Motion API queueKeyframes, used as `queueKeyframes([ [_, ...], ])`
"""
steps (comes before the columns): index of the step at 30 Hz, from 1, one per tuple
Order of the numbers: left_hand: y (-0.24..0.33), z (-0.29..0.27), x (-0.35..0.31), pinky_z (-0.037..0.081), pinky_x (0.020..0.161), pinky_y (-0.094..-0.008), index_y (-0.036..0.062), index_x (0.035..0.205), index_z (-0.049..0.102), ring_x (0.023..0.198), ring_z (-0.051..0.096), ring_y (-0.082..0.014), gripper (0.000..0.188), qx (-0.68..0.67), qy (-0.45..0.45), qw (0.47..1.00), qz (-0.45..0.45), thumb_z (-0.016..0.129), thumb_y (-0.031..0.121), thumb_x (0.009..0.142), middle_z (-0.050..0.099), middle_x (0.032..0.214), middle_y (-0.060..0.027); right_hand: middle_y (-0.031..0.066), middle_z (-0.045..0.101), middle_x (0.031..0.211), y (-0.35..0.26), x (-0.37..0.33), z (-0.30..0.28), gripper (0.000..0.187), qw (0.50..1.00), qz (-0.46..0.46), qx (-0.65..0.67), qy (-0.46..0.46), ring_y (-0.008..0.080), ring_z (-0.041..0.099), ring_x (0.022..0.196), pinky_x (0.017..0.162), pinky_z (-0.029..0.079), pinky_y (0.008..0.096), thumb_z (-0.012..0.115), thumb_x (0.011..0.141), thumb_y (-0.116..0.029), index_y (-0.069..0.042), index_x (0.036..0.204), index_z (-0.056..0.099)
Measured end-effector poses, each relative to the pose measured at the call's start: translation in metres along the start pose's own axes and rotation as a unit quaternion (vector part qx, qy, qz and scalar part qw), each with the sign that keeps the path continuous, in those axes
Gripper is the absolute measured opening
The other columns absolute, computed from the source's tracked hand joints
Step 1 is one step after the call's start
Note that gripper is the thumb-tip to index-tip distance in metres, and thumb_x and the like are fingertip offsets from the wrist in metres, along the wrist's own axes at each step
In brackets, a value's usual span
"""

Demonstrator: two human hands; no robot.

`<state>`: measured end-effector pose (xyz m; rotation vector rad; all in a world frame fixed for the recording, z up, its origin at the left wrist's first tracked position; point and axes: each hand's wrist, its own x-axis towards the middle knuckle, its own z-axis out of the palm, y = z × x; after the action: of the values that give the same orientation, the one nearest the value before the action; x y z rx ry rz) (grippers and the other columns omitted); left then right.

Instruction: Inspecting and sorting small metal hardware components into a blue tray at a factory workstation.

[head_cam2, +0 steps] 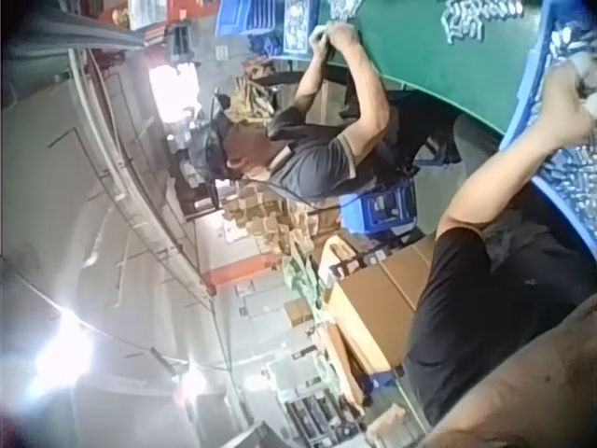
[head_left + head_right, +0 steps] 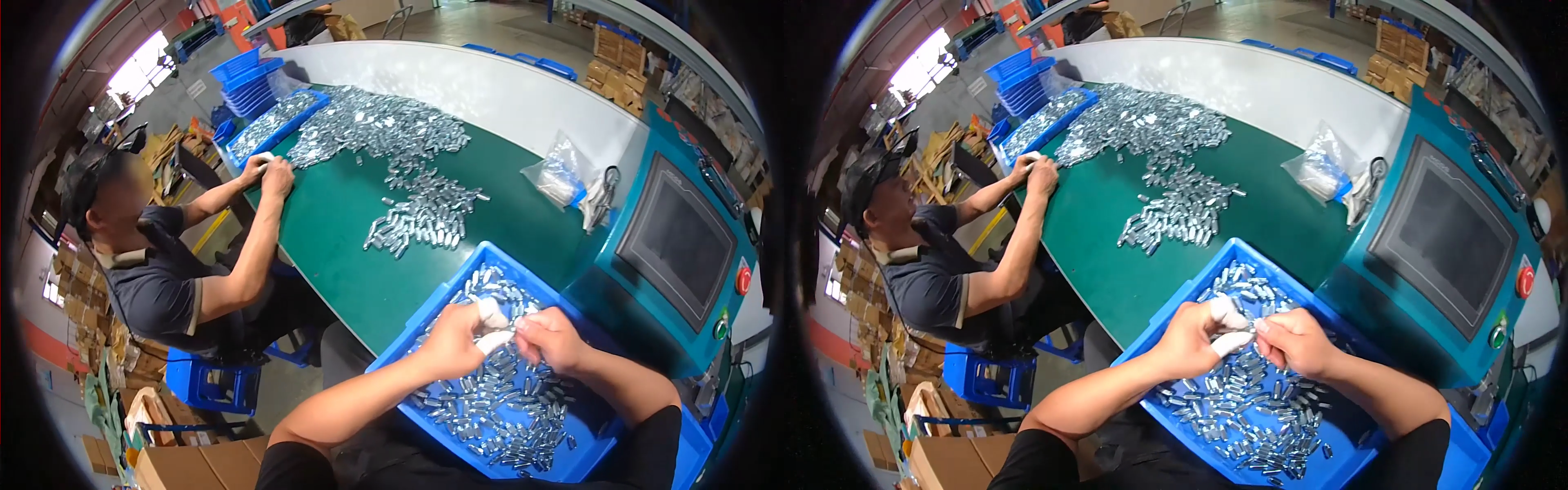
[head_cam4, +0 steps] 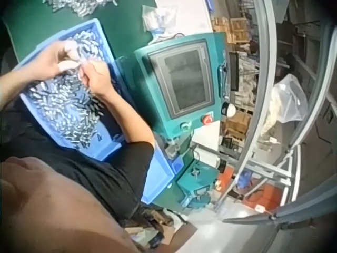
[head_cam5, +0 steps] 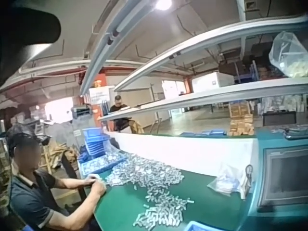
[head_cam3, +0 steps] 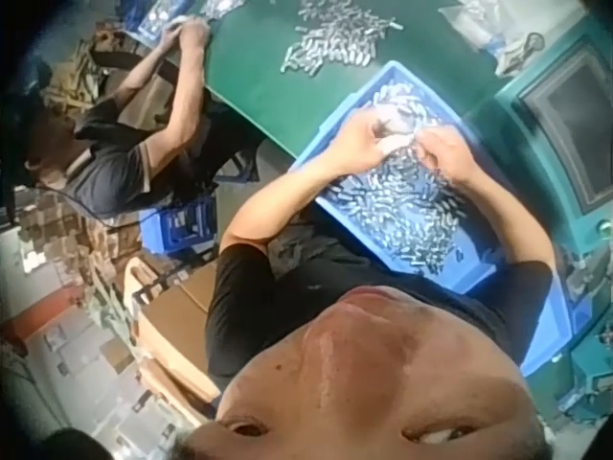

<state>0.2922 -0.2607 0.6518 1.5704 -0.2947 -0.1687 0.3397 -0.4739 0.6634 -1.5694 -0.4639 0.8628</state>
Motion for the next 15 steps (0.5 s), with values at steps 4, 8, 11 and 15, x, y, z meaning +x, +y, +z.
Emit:
queueKeyframes([
  [4, 0.009, 0.002, 0.001, 0.056, 0.07, -0.0296, -0.0003, 0.092, 0.066, 0.079, 0.072, -0.0169, 0.01, 0.163, 0.027, 0.981, 0.102, 0.073, 0.004, 0.087, 0.071, 0.084, -0.01, 0.004, 0.051, 0.056, 0.011, 0.004, -0.009, 0.045, 0.983, 0.039, 0.171, -0.063, 0.0114, 0.047, 0.052, 0.051, 0.037, 0.026, 0.048, 0.103, -0.029, -0.004, 0.067, 0.056],
  [8, 0.011, 0.001, 0.005, 0.055, 0.067, -0.0293, 0.0009, 0.094, 0.066, 0.074, 0.071, -0.0174, 0.014, 0.24, 0.038, 0.959, 0.149, 0.075, 0.007, 0.085, 0.071, 0.084, -0.0096, 0.002, 0.051, 0.056, 0.002, 0.005, -0.007, 0.045, 0.994, 0.014, 0.102, -0.036, 0.0099, 0.047, 0.051, 0.051, 0.037, 0.0257, 0.047, 0.104, -0.029, -0.004, 0.069, 0.059],
  [11, 0.014, -0.002, 0.0, 0.054, 0.065, -0.0293, 0.0024, 0.094, 0.067, 0.069, 0.068, -0.0168, 0.014, 0.281, 0.044, 0.937, 0.202, 0.075, 0.008, 0.085, 0.071, 0.082, -0.0085, 0.0008, 0.053, 0.056, -0.003, -0.001, -0.004, 0.043, 0.999, -0.01, 0.029, -0.031, 0.0082, 0.047, 0.05, 0.05, 0.037, 0.0253, 0.047, 0.105, -0.026, -0.003, 0.071, 0.062],
  [15, 0.012, -0.013, 0.0, 0.052, 0.066, -0.025, -0.0006, 0.086, 0.067, 0.07, 0.065, -0.009, 0.012, 0.112, 0.191, 0.975, 0.033, 0.076, 0.008, 0.085, 0.07, 0.077, -0.0046, 0.0021, 0.055, 0.06, -0.017, -0.006, -0.013, 0.04, 0.978, -0.107, -0.158, 0.079, 0.0092, 0.051, 0.055, 0.055, 0.041, 0.0247, 0.044, 0.103, -0.021, -0.002, 0.072, 0.059],
])
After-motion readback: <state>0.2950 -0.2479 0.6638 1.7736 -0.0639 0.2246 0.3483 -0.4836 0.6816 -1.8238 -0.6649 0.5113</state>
